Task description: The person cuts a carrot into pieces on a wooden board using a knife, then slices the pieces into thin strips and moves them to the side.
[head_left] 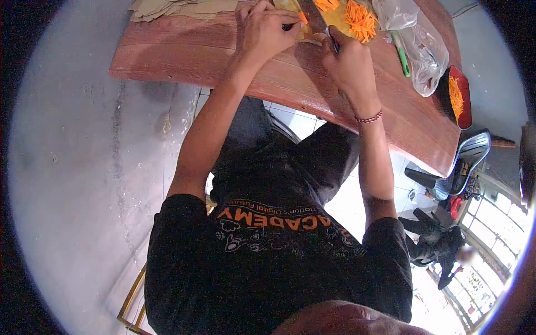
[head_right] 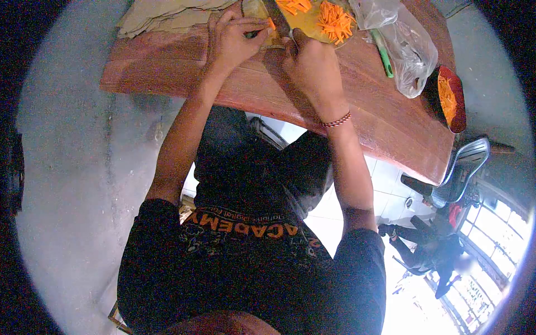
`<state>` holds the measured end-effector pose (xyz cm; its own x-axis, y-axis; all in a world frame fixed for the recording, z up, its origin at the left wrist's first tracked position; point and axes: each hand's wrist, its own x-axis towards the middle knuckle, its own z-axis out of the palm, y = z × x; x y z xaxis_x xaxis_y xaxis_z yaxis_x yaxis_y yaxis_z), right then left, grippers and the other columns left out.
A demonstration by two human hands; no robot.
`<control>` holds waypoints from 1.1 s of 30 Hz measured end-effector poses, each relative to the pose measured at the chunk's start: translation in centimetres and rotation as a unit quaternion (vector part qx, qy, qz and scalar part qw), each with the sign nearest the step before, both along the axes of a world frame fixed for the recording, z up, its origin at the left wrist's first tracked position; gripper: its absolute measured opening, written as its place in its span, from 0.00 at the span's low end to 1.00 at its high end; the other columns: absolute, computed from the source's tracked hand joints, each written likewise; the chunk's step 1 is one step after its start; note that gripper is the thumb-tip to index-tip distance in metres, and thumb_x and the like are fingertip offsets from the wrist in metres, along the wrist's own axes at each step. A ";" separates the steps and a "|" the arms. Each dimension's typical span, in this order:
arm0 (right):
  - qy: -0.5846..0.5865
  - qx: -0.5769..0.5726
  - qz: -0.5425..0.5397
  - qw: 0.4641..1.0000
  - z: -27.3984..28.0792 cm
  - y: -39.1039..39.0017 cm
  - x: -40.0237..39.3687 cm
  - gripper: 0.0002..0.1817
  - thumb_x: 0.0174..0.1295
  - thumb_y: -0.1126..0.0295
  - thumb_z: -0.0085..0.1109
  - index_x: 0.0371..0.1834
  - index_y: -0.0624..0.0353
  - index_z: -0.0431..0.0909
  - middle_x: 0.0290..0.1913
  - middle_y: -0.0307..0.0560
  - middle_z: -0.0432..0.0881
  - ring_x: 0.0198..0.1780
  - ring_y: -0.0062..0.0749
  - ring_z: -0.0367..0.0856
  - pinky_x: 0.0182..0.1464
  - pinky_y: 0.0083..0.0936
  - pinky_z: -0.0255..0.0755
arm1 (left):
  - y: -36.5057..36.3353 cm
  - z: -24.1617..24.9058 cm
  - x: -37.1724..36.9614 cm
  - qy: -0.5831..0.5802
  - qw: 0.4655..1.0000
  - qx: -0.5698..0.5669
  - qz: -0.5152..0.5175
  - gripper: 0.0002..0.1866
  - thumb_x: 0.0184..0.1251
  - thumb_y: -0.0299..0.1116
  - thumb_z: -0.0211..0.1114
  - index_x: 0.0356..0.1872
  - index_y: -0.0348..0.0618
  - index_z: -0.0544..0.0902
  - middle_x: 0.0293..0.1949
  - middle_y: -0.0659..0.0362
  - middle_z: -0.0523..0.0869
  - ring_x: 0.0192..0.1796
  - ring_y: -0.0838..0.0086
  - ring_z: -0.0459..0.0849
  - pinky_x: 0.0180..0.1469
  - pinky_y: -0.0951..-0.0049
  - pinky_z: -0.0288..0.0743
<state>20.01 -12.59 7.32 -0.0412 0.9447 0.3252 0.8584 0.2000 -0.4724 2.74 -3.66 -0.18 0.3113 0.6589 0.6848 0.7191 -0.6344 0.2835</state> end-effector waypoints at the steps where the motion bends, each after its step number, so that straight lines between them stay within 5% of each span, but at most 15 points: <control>1: 0.005 -0.002 -0.001 1.000 0.0 -0.1 -0.1 0.12 0.66 0.63 0.58 0.36 0.63 0.80 0.27 0.69 0.81 0.34 0.67 0.83 0.36 0.54 0.77 | 0.0 0.0 0.0 0.001 1.000 -0.005 -0.005 0.08 0.58 0.46 0.73 0.36 0.61 0.93 0.38 0.72 0.92 0.43 0.71 0.82 0.59 0.61 0.68; 8: 0.005 -0.010 -0.010 1.000 0.1 -0.2 -0.3 0.12 0.67 0.64 0.57 0.36 0.63 0.80 0.26 0.69 0.80 0.33 0.67 0.82 0.34 0.54 0.77 | -0.2 0.0 -0.1 0.023 0.999 -0.021 0.016 0.11 0.60 0.50 0.71 0.36 0.61 0.93 0.40 0.72 0.92 0.47 0.71 0.81 0.63 0.57 0.63; 24: -0.007 0.004 -0.001 1.000 -0.6 -0.1 -0.6 0.12 0.65 0.64 0.58 0.41 0.64 0.79 0.26 0.67 0.81 0.31 0.65 0.83 0.32 0.53 0.77 | -0.6 0.7 0.1 0.017 0.999 -0.031 0.013 0.10 0.60 0.48 0.71 0.37 0.61 0.93 0.39 0.72 0.92 0.44 0.71 0.83 0.57 0.60 0.67; 33: -0.072 0.012 0.017 0.997 0.7 0.8 -2.5 0.11 0.66 0.65 0.55 0.35 0.63 0.80 0.25 0.71 0.79 0.31 0.67 0.82 0.32 0.52 0.78 | -0.9 0.8 0.1 0.030 0.999 -0.022 0.018 0.09 0.60 0.47 0.71 0.37 0.62 0.93 0.39 0.74 0.92 0.46 0.71 0.80 0.58 0.60 0.63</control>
<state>17.54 -11.76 8.05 -0.1219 0.9339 0.3362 0.9096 0.2407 -0.3387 2.87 -4.54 0.58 0.3259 0.7000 0.6354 0.7578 -0.5953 0.2672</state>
